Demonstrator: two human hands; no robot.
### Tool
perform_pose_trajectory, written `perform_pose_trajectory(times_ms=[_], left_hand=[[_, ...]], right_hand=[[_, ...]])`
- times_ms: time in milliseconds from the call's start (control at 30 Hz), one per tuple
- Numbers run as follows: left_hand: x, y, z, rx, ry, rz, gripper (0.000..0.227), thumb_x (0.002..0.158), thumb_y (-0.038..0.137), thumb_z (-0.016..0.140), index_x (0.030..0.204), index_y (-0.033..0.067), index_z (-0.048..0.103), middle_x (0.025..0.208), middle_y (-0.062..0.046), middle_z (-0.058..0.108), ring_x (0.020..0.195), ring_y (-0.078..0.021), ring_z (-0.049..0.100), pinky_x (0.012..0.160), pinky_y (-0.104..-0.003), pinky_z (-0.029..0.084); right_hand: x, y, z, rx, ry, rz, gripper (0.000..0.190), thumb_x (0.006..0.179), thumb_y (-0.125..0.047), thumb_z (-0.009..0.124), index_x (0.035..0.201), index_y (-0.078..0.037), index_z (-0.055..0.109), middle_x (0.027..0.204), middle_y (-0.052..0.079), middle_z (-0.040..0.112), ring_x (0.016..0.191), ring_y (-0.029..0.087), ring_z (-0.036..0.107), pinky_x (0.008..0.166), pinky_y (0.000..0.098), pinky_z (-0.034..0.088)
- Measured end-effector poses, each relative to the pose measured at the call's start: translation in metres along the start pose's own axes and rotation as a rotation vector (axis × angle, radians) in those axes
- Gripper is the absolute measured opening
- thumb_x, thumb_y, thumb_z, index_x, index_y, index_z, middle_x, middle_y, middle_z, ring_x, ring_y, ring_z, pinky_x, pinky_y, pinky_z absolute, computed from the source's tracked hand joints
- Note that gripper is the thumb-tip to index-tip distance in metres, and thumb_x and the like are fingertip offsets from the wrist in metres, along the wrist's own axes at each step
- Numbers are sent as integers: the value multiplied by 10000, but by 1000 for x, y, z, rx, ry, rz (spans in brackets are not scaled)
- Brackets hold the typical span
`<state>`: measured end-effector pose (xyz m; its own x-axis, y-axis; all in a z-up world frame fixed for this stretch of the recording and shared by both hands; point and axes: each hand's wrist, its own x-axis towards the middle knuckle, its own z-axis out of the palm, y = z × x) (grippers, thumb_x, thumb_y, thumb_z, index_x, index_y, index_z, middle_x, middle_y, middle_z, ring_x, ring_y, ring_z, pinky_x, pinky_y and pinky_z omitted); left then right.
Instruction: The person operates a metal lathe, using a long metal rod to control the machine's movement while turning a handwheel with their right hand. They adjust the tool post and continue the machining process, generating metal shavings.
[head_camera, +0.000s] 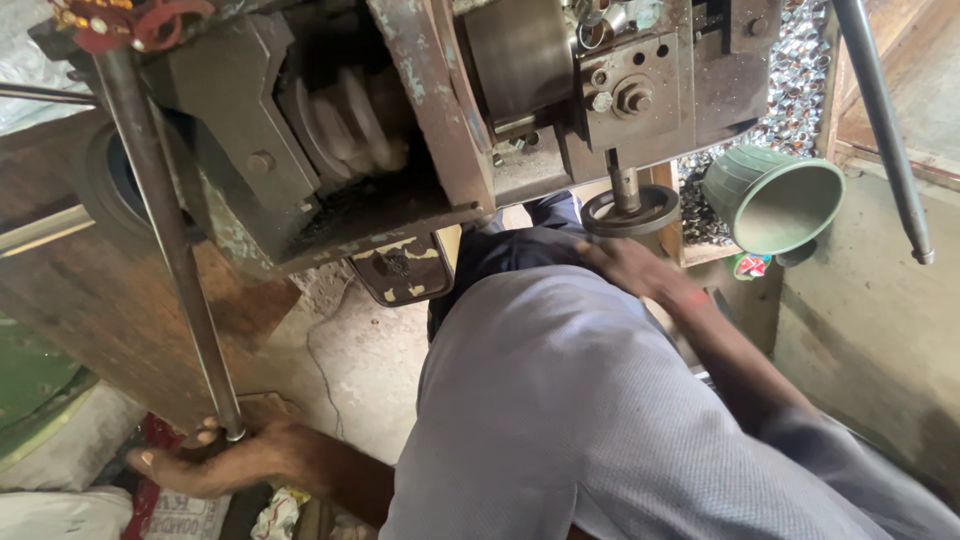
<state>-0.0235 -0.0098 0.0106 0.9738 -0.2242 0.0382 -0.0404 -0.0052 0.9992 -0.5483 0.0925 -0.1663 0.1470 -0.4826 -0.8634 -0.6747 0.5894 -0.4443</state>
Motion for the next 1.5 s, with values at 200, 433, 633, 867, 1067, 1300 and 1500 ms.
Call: perform_pose_trajectory(times_ms=[200, 433, 633, 867, 1067, 1300, 1500], left_hand=[[-18, 11, 0, -41, -159, -106, 431, 962, 385, 710, 1138, 37, 525, 848, -6, 520, 827, -132, 642, 800, -332, 594], [7, -1, 0, 105, 59, 76, 423, 939, 395, 720, 1209, 72, 697, 732, 53, 414, 632, -79, 432, 567, -248, 348], [16, -10, -11, 47, 37, 70, 508, 997, 352, 721, 1326, -23, 625, 773, 42, 384, 670, -91, 403, 604, -260, 330], [17, -8, -11, -8, 26, 44, 600, 949, 345, 647, 1446, 9, 623, 785, 42, 416, 630, -90, 399, 571, -241, 350], [14, -10, -13, 55, 21, 77, 630, 976, 301, 680, 1515, 2, 554, 852, 31, 433, 689, -96, 432, 623, -247, 375], [11, -7, -10, 131, -16, 114, 656, 995, 336, 650, 1533, -17, 523, 897, 21, 504, 722, -102, 498, 652, -253, 452], [12, -8, -12, 86, -21, 72, 662, 987, 334, 637, 1533, -18, 508, 790, 41, 406, 656, -73, 432, 587, -207, 371]], right_hand=[[16, 75, -33, -365, 360, -172, 425, 899, -269, 621, 1281, -87, 665, 1174, 211, 695, 971, 421, 675, 747, 506, 534], [17, 16, 28, 336, 221, -77, 239, 1002, -202, 572, 1116, -60, 727, 1058, 101, 745, 977, 240, 683, 888, 413, 536], [-33, 0, -54, 640, 486, 158, 341, 935, -182, 582, 1229, -58, 704, 1077, 72, 742, 946, 181, 643, 856, 354, 504], [-37, -39, 7, 702, 299, 162, 468, 1024, -415, 617, 941, 36, 713, 890, 114, 693, 798, 156, 604, 738, 299, 470], [-31, -37, -9, 989, 864, 218, 593, 1030, -587, 498, 825, -66, 692, 633, 59, 608, 535, 105, 499, 495, 266, 344], [-20, -19, -12, 880, 1021, 294, 725, 1049, -672, 418, 669, -70, 557, 577, -11, 489, 482, 82, 439, 404, 286, 314], [-16, -11, -15, 786, 1036, 308, 793, 1088, -684, 393, 623, -44, 441, 562, 10, 433, 498, 101, 414, 445, 302, 304]])
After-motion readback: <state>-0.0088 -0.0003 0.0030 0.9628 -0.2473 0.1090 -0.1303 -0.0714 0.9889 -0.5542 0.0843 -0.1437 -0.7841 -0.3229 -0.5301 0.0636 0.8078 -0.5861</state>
